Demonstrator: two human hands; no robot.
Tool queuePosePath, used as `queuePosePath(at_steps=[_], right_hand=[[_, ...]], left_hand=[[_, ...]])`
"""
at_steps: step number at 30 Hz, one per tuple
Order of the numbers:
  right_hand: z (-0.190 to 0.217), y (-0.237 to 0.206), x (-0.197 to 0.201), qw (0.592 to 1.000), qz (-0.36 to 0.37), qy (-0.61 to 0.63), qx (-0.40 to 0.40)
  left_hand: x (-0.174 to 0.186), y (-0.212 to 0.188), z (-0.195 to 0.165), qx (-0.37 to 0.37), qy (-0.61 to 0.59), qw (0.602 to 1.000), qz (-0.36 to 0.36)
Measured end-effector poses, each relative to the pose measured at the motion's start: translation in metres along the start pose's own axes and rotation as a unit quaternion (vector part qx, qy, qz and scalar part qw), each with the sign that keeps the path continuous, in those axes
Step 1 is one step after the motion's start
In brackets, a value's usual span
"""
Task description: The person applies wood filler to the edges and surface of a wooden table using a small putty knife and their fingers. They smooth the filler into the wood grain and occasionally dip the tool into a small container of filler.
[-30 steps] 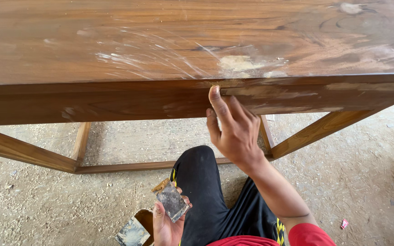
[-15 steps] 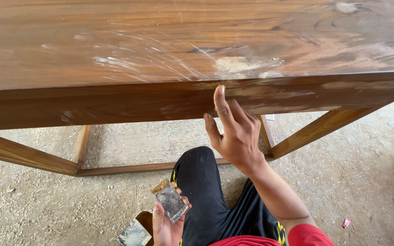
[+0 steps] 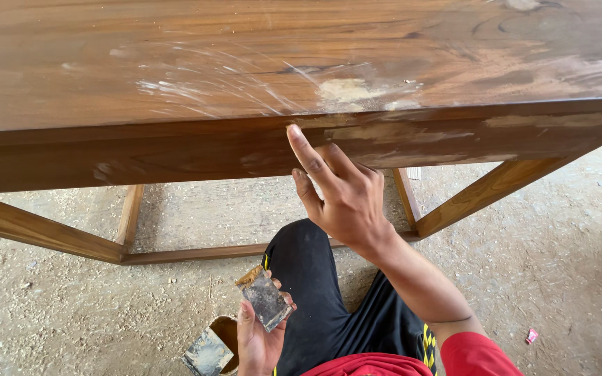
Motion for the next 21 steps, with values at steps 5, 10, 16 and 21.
queuePosePath(at_steps=[5, 10, 16, 21], right_hand=[[-0.014, -0.001, 0.001, 1.000, -0.012, 0.010, -0.013], [-0.012, 0.005, -0.010, 1.000, -0.014, -0.002, 0.023], [-0.014, 0.005, -0.018, 0.998, 0.027, 0.047, 0.045], [-0.020, 0.005, -0.029, 0.977, 0.045, 0.193, 0.078]], left_hand=[[0.003, -0.004, 0.002, 0.010, -0.001, 1.000, -0.026], [0.001, -0.002, 0.002, 0.008, 0.003, 1.000, -0.018], [-0.007, -0.002, 0.003, 0.005, -0.005, 1.000, 0.002], [-0.011, -0.003, 0.001, 0.001, -0.006, 1.000, -0.005]])
Point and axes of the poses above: each hand's wrist, its own y-axis towards the middle knuckle, its own x-axis out of the back of the hand, z = x × y, the point moved 8 cm from there along y, towards the middle knuckle, and after that the axes turned 15 degrees about z, right-handed, at the moved point
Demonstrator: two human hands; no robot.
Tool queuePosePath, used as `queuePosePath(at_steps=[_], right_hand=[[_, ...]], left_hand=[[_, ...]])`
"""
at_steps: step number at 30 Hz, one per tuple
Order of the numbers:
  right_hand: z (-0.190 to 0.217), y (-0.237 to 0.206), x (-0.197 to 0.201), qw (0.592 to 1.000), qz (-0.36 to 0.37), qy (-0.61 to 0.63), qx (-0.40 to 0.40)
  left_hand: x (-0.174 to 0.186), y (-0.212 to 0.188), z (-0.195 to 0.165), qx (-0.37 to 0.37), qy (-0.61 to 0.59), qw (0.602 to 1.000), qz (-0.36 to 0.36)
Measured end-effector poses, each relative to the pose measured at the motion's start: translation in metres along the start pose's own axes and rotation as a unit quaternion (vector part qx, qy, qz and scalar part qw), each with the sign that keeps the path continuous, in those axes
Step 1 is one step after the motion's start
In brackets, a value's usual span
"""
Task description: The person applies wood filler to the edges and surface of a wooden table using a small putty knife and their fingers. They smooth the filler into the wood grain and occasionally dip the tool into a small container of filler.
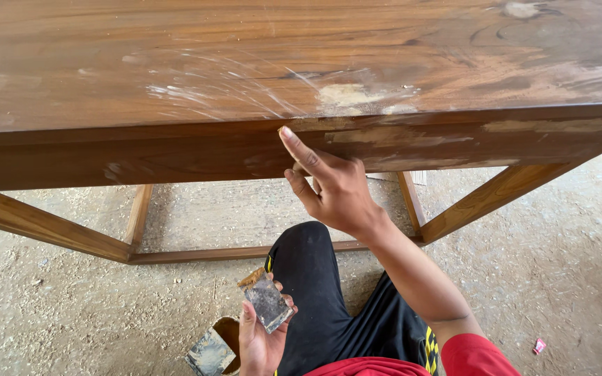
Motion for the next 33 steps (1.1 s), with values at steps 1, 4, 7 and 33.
queuePosePath(at_steps=[1, 4, 7, 33], right_hand=[[-0.004, -0.001, -0.002, 0.997, 0.004, 0.071, 0.008], [-0.012, -0.001, -0.012, 0.967, 0.033, 0.253, 0.022], [-0.023, -0.004, -0.024, 0.881, 0.062, 0.469, -0.019], [0.015, 0.010, -0.012, 0.986, -0.048, -0.159, -0.028]], left_hand=[[0.000, -0.001, -0.001, -0.001, 0.005, 1.000, -0.011], [-0.002, -0.002, -0.004, -0.012, 0.010, 1.000, -0.015], [-0.002, -0.002, -0.007, -0.014, 0.015, 1.000, -0.020], [0.010, -0.003, -0.012, -0.013, -0.011, 1.000, -0.006]])
Point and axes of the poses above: each hand's wrist, its own y-axis towards the middle knuckle, its own x-axis out of the back of the hand, z = x × y, the point moved 8 cm from there along y, towards the middle knuckle, and after that the axes turned 15 degrees about z, right-handed, at the moved point
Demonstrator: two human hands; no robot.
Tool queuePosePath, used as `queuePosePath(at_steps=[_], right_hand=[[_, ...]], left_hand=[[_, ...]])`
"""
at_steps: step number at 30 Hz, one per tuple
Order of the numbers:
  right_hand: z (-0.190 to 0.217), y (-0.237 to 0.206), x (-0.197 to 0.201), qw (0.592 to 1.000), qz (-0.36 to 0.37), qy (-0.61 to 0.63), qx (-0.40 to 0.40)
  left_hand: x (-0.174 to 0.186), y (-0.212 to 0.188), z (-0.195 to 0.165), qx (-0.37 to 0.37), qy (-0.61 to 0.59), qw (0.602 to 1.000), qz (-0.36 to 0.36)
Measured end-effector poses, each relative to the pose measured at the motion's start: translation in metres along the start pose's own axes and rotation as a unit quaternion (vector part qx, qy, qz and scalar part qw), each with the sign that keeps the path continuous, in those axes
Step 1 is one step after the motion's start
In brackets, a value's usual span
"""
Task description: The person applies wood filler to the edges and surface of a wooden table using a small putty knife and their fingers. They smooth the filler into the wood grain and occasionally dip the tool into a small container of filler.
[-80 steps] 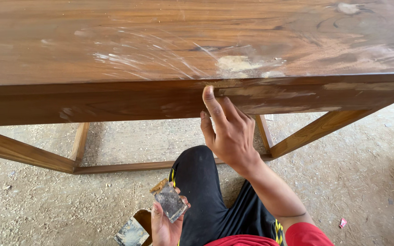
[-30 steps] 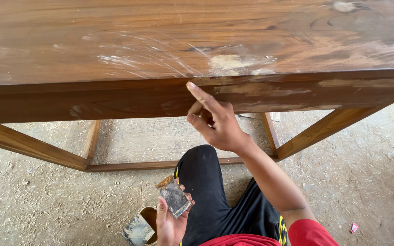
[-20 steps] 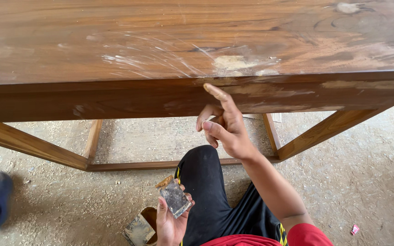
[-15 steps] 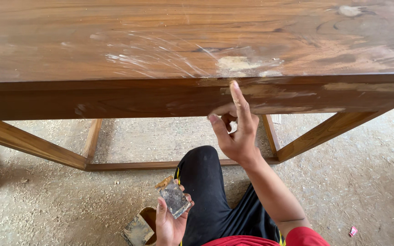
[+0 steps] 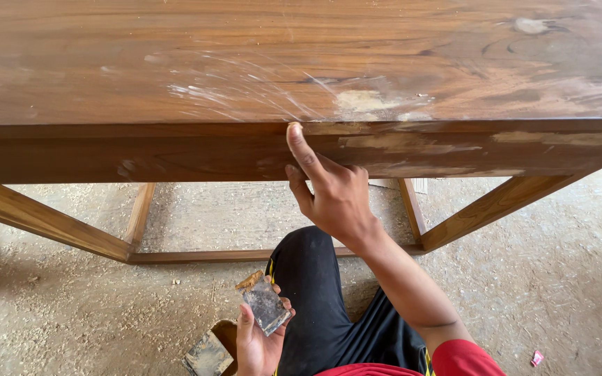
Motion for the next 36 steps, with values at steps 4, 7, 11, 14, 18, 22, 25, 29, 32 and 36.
queuePosePath(at_steps=[4, 7, 11, 14, 18, 22, 25, 29, 32, 36], right_hand=[[-0.001, -0.008, 0.004, 0.999, 0.006, 0.046, -0.005], [-0.011, -0.015, 0.011, 0.996, -0.014, 0.086, -0.015], [-0.013, -0.011, 0.013, 0.998, -0.031, 0.057, -0.015], [-0.006, -0.002, 0.008, 1.000, -0.015, -0.002, -0.024], [0.005, 0.004, 0.010, 1.000, 0.017, -0.020, -0.003], [0.012, 0.002, 0.014, 0.999, 0.044, -0.001, 0.005], [0.009, 0.000, 0.017, 1.000, 0.018, 0.020, -0.005], [0.006, -0.002, 0.017, 0.999, -0.016, -0.033, -0.005], [-0.003, -0.007, 0.011, 0.999, 0.017, -0.021, -0.046], [0.000, -0.016, 0.014, 0.999, -0.005, 0.024, -0.036]], left_hand=[[-0.007, 0.000, 0.001, -0.008, -0.015, 0.999, 0.027], [-0.003, -0.001, 0.002, -0.010, -0.013, 1.000, 0.025], [0.003, -0.003, 0.002, -0.010, -0.003, 1.000, 0.011], [0.002, -0.003, 0.002, -0.010, -0.009, 1.000, 0.012], [-0.002, -0.003, 0.004, -0.003, -0.002, 1.000, 0.003], [-0.007, -0.003, 0.004, 0.001, -0.007, 1.000, 0.012], [-0.007, -0.005, 0.002, -0.006, -0.006, 1.000, 0.009], [-0.006, -0.008, 0.001, -0.005, -0.010, 1.000, -0.001], [-0.007, -0.007, -0.002, -0.013, -0.005, 1.000, 0.004], [-0.002, -0.008, -0.005, -0.015, 0.005, 1.000, -0.014]])
Point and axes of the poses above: each hand's wrist, its own y-axis towards the middle knuckle, its own x-axis out of the back of the hand, z = x × y, the point moved 8 cm from there along y, towards the middle knuckle, and after that the axes turned 15 degrees about z, right-handed, at the moved point
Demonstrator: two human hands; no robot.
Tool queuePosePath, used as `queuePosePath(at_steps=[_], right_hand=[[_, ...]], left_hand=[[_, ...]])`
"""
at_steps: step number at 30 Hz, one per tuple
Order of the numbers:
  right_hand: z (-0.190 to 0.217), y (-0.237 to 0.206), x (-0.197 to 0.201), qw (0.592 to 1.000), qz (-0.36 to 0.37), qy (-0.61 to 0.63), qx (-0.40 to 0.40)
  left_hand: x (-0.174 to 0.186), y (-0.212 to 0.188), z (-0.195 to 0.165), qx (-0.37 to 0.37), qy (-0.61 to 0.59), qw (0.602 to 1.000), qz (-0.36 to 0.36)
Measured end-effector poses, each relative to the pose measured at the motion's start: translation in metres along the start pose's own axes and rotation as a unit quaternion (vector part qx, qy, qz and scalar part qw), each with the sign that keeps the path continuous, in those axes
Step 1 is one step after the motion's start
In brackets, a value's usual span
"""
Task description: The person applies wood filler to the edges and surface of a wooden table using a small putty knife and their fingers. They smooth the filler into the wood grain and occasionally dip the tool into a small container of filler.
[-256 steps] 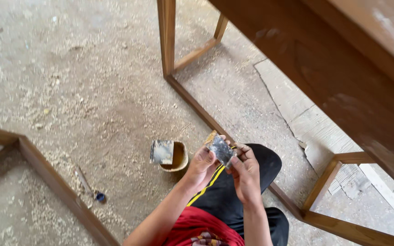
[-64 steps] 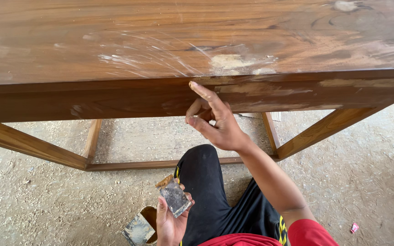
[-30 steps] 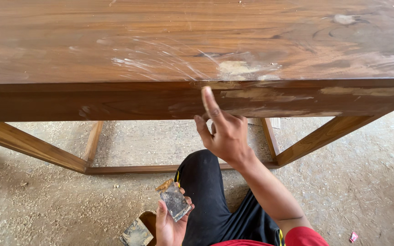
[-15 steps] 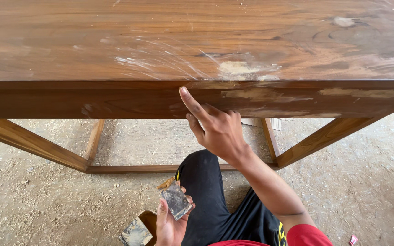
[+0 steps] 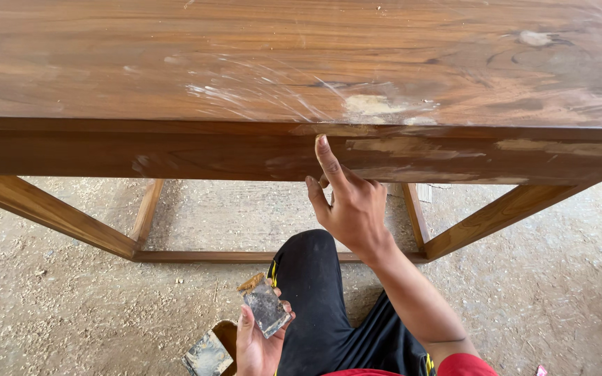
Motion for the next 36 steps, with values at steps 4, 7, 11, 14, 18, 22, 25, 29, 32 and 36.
queuePosePath(at_steps=[4, 7, 11, 14, 18, 22, 25, 29, 32, 36], right_hand=[[-0.001, 0.003, -0.007, 0.984, 0.038, 0.173, 0.026], [-0.009, 0.009, -0.019, 0.924, 0.094, 0.372, 0.003], [-0.012, 0.007, -0.031, 0.770, 0.134, 0.623, -0.039], [-0.009, 0.004, -0.028, 0.752, 0.128, 0.646, -0.043], [-0.001, 0.005, -0.012, 0.923, 0.079, 0.376, -0.012], [0.020, 0.012, -0.007, 0.999, 0.031, 0.009, 0.015], [0.029, 0.016, -0.008, 0.992, 0.057, -0.112, -0.024], [0.037, 0.022, -0.006, 0.966, 0.135, -0.199, -0.094], [0.043, 0.023, 0.008, 0.964, 0.155, -0.196, -0.095], [0.048, 0.016, 0.021, 0.971, 0.168, -0.149, -0.076]], left_hand=[[0.003, -0.002, -0.001, 0.000, 0.000, 1.000, -0.002], [0.004, -0.002, -0.001, 0.000, -0.003, 1.000, -0.001], [0.005, -0.002, -0.002, -0.002, -0.007, 1.000, 0.004], [0.006, -0.002, -0.001, 0.000, -0.007, 1.000, 0.008], [0.010, -0.002, 0.000, 0.005, -0.003, 1.000, -0.010], [0.016, -0.002, 0.002, 0.008, -0.002, 1.000, -0.021], [0.016, -0.002, 0.003, 0.002, -0.008, 1.000, -0.008], [0.017, -0.001, 0.001, -0.002, -0.011, 1.000, 0.002], [0.016, 0.000, 0.003, -0.006, -0.020, 1.000, -0.003], [0.012, -0.004, 0.006, -0.006, -0.016, 1.000, 0.020]])
Point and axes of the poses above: each hand's wrist, its own y-axis towards the middle knuckle, its own x-axis out of the back of the hand, z = x × y, the point moved 8 cm from there along y, towards the middle knuckle, and after that the axes turned 15 degrees about z, right-handed, at the moved point
